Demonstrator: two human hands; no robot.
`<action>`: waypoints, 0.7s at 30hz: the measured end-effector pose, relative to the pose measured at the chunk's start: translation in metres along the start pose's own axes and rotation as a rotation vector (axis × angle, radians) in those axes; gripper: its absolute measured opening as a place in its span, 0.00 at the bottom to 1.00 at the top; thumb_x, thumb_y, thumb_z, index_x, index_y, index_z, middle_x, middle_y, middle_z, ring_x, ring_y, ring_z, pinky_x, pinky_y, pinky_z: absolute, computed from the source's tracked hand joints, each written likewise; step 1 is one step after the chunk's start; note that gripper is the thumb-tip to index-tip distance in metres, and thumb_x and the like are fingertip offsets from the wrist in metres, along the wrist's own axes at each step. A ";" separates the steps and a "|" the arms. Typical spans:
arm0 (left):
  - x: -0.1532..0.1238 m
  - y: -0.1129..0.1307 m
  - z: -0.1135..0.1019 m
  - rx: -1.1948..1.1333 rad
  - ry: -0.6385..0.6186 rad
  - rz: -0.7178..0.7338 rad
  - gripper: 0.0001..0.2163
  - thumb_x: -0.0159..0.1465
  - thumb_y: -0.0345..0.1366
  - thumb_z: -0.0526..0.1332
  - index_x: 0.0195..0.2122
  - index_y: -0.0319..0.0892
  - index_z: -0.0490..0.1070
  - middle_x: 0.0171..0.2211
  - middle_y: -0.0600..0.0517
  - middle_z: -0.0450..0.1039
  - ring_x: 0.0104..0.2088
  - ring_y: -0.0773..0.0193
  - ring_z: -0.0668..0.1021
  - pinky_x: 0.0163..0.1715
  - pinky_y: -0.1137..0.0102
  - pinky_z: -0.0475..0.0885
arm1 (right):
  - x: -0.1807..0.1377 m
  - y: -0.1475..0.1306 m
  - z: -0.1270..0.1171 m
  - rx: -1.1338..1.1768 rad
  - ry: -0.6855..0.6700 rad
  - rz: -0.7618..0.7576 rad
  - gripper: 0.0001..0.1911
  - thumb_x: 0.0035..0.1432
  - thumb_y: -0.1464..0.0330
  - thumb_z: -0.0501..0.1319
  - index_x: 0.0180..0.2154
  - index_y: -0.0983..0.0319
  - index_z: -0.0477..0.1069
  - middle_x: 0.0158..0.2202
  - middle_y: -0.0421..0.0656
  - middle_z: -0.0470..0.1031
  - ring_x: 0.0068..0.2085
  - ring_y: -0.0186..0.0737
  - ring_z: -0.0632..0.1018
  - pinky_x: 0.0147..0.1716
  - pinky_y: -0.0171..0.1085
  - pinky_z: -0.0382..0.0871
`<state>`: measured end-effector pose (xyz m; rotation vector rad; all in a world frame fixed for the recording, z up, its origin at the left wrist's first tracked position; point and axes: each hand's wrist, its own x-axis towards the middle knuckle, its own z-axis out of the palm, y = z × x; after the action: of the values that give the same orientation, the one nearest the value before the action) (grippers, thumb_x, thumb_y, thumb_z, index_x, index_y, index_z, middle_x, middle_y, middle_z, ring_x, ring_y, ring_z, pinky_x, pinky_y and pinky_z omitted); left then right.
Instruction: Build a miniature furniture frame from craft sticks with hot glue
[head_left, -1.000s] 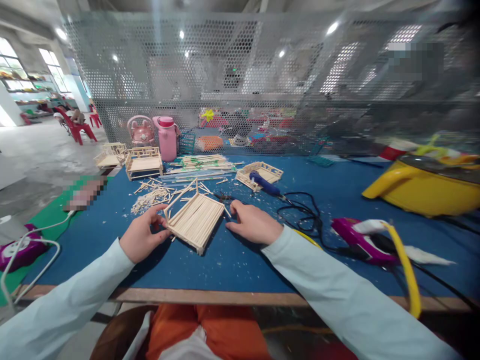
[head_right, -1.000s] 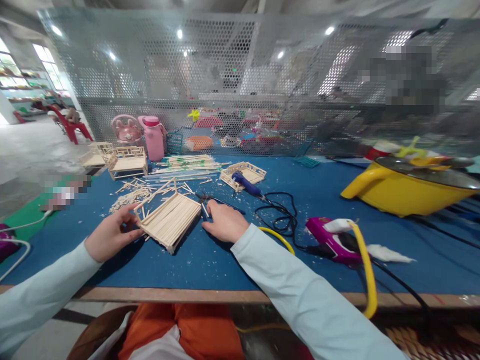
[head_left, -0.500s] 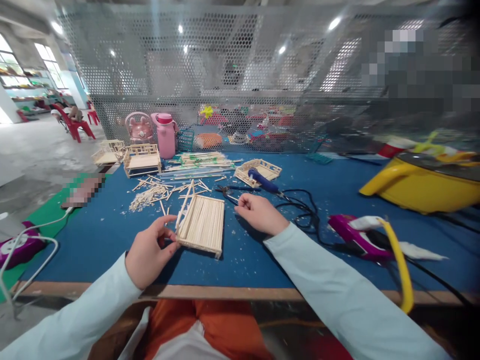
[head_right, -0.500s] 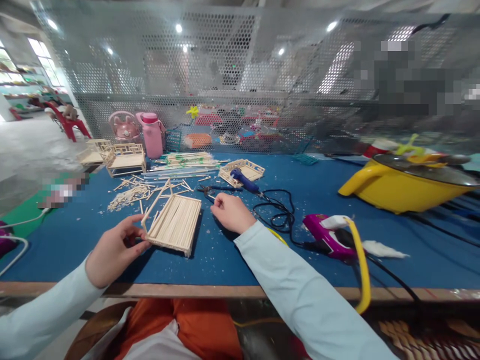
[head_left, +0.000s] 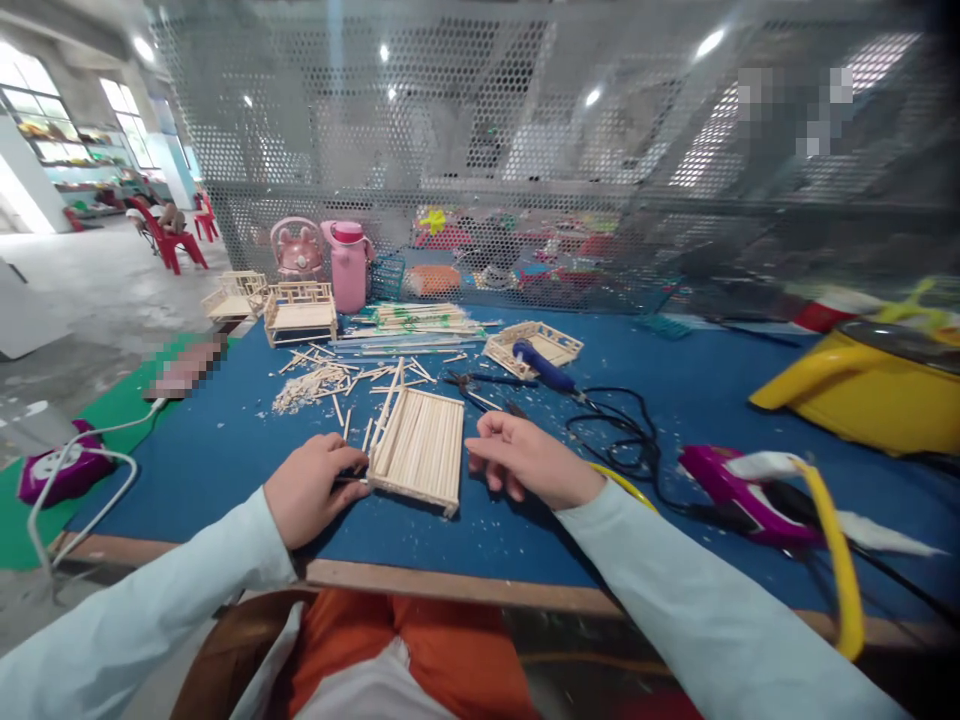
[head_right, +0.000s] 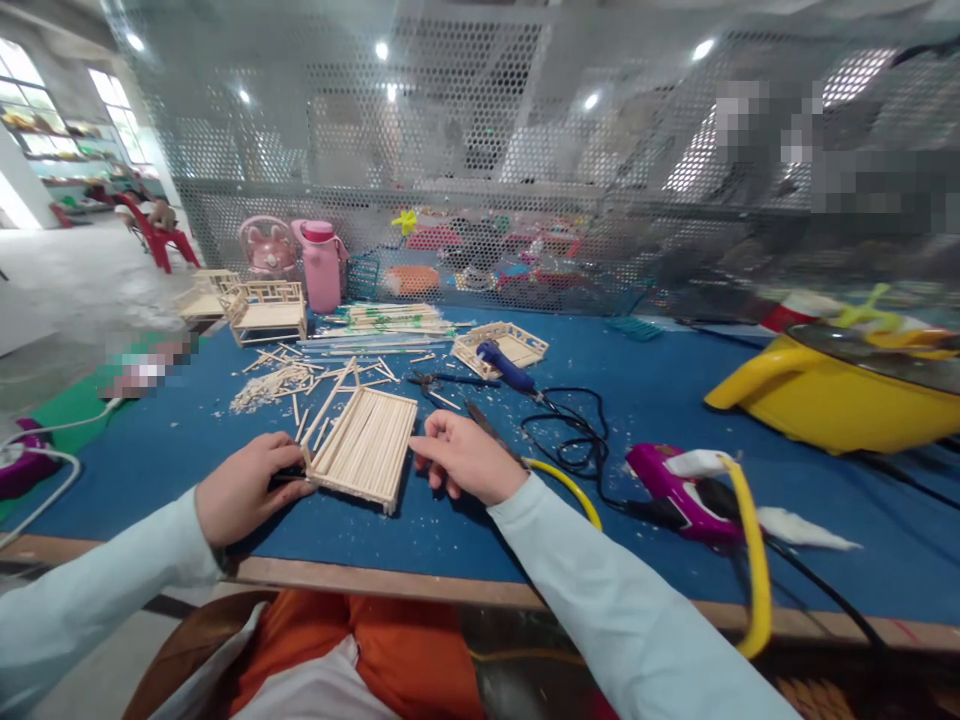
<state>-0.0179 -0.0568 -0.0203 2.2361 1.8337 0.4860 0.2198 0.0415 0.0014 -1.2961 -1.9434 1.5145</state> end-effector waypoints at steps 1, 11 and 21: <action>0.001 0.001 0.000 0.012 -0.019 0.004 0.08 0.60 0.39 0.56 0.34 0.43 0.72 0.33 0.49 0.70 0.36 0.59 0.71 0.37 0.67 0.66 | 0.001 0.001 0.004 0.041 0.005 0.014 0.11 0.51 0.65 0.56 0.27 0.59 0.51 0.21 0.35 0.69 0.15 0.27 0.67 0.08 0.25 0.54; 0.019 -0.028 -0.005 0.273 0.163 -0.099 0.11 0.63 0.35 0.50 0.32 0.40 0.72 0.32 0.47 0.71 0.34 0.59 0.72 0.35 0.66 0.66 | 0.016 -0.007 0.025 0.273 0.176 0.152 0.13 0.55 0.68 0.57 0.29 0.59 0.50 0.19 0.33 0.66 0.15 0.28 0.68 0.06 0.24 0.54; -0.004 0.011 0.004 0.091 0.163 0.108 0.10 0.55 0.27 0.51 0.32 0.40 0.71 0.31 0.48 0.69 0.33 0.59 0.69 0.34 0.65 0.65 | 0.017 -0.009 0.021 0.239 0.019 0.251 0.11 0.57 0.69 0.54 0.23 0.63 0.59 0.15 0.35 0.65 0.14 0.25 0.67 0.07 0.23 0.56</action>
<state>-0.0072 -0.0622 -0.0202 2.4316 1.8533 0.6337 0.1915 0.0433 -0.0029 -1.4810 -1.5749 1.7817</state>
